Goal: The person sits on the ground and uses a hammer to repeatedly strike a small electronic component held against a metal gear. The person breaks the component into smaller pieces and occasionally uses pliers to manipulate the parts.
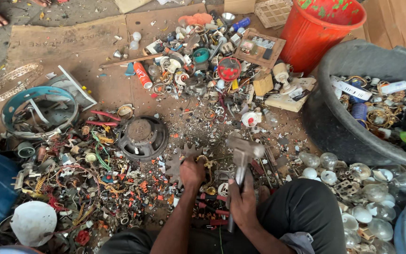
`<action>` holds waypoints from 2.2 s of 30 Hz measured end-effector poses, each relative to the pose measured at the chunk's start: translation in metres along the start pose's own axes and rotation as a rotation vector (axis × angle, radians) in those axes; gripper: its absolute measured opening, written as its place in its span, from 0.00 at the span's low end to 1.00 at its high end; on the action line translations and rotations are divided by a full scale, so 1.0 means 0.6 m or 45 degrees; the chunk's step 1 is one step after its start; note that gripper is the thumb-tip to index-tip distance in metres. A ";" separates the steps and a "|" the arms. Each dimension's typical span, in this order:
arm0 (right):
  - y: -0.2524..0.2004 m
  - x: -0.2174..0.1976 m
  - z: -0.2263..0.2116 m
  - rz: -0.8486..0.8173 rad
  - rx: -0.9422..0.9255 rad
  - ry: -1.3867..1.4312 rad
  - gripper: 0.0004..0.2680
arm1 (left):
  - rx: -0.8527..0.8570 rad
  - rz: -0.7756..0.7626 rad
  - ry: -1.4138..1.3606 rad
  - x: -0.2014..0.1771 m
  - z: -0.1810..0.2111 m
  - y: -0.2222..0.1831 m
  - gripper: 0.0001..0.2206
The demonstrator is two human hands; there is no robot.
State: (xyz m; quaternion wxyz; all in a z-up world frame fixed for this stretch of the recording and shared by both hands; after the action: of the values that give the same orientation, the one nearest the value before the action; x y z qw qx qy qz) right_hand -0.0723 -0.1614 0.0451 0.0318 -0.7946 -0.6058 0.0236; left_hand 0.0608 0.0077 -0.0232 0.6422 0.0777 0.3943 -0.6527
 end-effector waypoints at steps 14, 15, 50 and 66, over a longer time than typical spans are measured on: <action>0.013 -0.024 -0.080 0.142 -0.437 -0.370 0.18 | -0.010 -0.079 -0.019 -0.001 0.006 -0.004 0.17; 0.013 -0.028 -0.087 0.170 -0.464 -0.275 0.20 | 0.005 -0.069 -0.037 -0.002 0.010 -0.005 0.17; 0.014 -0.043 -0.042 0.255 -0.510 -0.116 0.18 | -0.093 -0.072 -0.052 -0.004 0.000 -0.006 0.16; -0.012 -0.018 0.120 -0.059 0.779 0.221 0.11 | 0.464 0.094 -0.539 -0.010 -0.016 -0.003 0.12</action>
State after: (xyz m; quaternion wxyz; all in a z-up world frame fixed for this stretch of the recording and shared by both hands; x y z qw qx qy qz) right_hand -0.0877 -0.1686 -0.0261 0.3216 -0.7331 -0.5836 0.1361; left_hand 0.0564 0.0182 -0.0256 0.7091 0.0681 0.1246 -0.6907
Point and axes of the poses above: each hand's wrist, its own y-axis towards the middle knuckle, its own x-axis out of the palm, z = x × y, the point moved 7 cm from there along y, towards the middle knuckle, and after that the axes turned 4 degrees about -z, right-handed, at the moved point
